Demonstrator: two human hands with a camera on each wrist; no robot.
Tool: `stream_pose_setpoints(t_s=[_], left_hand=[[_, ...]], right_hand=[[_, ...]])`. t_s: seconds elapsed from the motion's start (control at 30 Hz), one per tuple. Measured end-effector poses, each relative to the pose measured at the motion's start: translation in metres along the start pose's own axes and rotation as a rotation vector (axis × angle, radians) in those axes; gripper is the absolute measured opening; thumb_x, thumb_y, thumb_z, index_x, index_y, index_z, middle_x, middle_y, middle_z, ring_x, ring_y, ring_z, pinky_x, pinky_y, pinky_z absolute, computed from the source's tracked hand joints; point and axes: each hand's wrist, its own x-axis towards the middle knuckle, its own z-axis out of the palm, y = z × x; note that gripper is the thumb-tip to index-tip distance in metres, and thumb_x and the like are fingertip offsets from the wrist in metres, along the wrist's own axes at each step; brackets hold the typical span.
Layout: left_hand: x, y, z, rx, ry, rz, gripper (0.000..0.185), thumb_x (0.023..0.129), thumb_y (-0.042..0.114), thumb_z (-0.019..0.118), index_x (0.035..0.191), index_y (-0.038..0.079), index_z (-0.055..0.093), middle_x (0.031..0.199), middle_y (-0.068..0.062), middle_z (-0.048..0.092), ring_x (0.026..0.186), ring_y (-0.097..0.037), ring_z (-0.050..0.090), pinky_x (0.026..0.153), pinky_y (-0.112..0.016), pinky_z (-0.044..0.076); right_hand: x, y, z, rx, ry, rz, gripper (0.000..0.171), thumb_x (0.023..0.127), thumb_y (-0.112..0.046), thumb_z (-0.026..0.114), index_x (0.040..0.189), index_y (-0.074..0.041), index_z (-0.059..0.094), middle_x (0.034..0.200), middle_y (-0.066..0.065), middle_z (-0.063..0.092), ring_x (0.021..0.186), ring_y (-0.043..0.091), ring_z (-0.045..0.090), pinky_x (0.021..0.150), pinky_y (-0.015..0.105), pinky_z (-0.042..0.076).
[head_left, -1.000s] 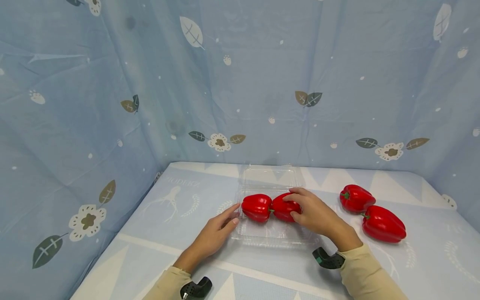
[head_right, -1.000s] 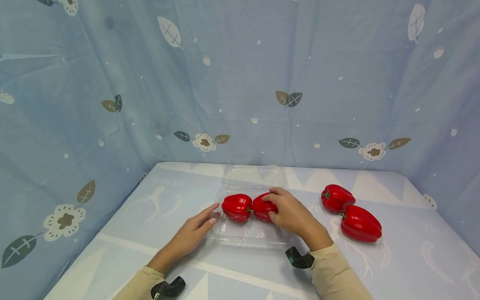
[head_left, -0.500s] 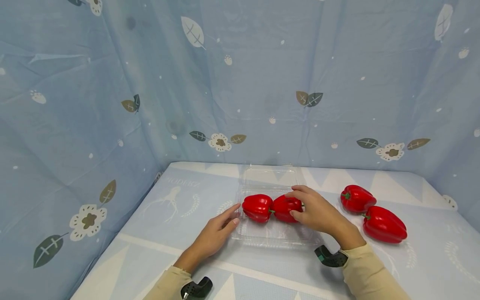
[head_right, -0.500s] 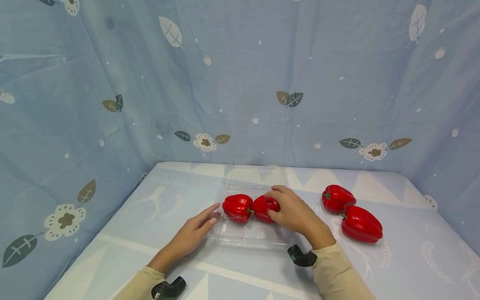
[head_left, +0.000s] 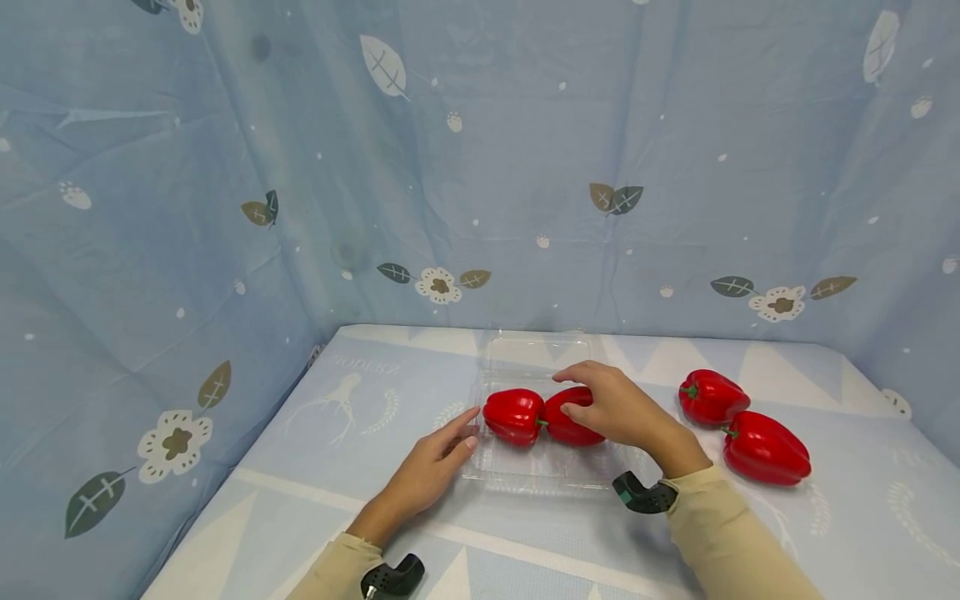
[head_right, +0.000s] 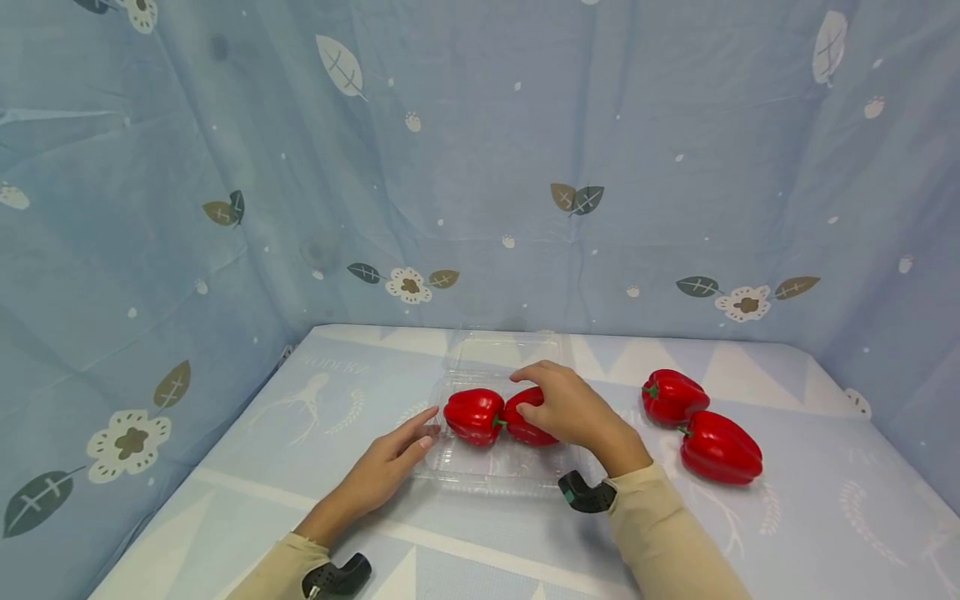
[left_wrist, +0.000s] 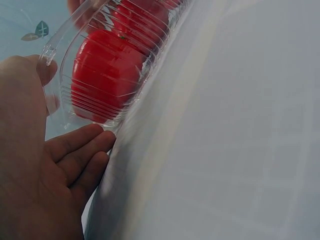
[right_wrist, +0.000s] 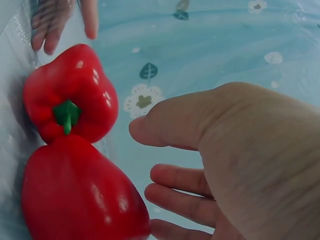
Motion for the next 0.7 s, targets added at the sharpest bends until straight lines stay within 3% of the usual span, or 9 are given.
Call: stream_pose_setpoints(t_s=[0.23,0.43,0.7], left_hand=[[-0.001,0.001,-0.001,-0.003,0.002,0.014,0.05,0.099,0.036,0.051,0.146,0.027,0.04,0.127,-0.003,0.061,0.117,-0.016,0.055,0.101,-0.043,0.042],[0.0,0.001,-0.001,-0.003,0.005,0.009,0.049,0.099,0.036,0.051,0.146,0.028,0.04,0.127,-0.003,0.061,0.117,-0.015,0.055,0.101,-0.042,0.043],[0.0,0.001,-0.001,-0.013,-0.002,0.011,0.049,0.099,0.031,0.051,0.146,0.028,0.039,0.127,-0.004,0.06,0.117,-0.016,0.055,0.1,-0.043,0.043]], right_hand=[[0.011,-0.005,0.01,0.033,-0.019,-0.007,0.037,0.084,-0.019,0.072,0.12,-0.012,0.064,0.119,0.006,0.063,0.105,0.023,0.061,0.087,0.039,0.053],[0.02,-0.012,0.022,0.056,-0.087,0.033,0.045,0.081,-0.028,0.077,0.12,-0.012,0.064,0.116,0.003,0.063,0.099,0.021,0.063,0.082,0.034,0.054],[0.026,-0.021,0.032,-0.008,-0.129,0.051,0.055,0.075,-0.035,0.081,0.123,-0.014,0.063,0.115,-0.002,0.063,0.101,0.017,0.059,0.082,0.032,0.053]])
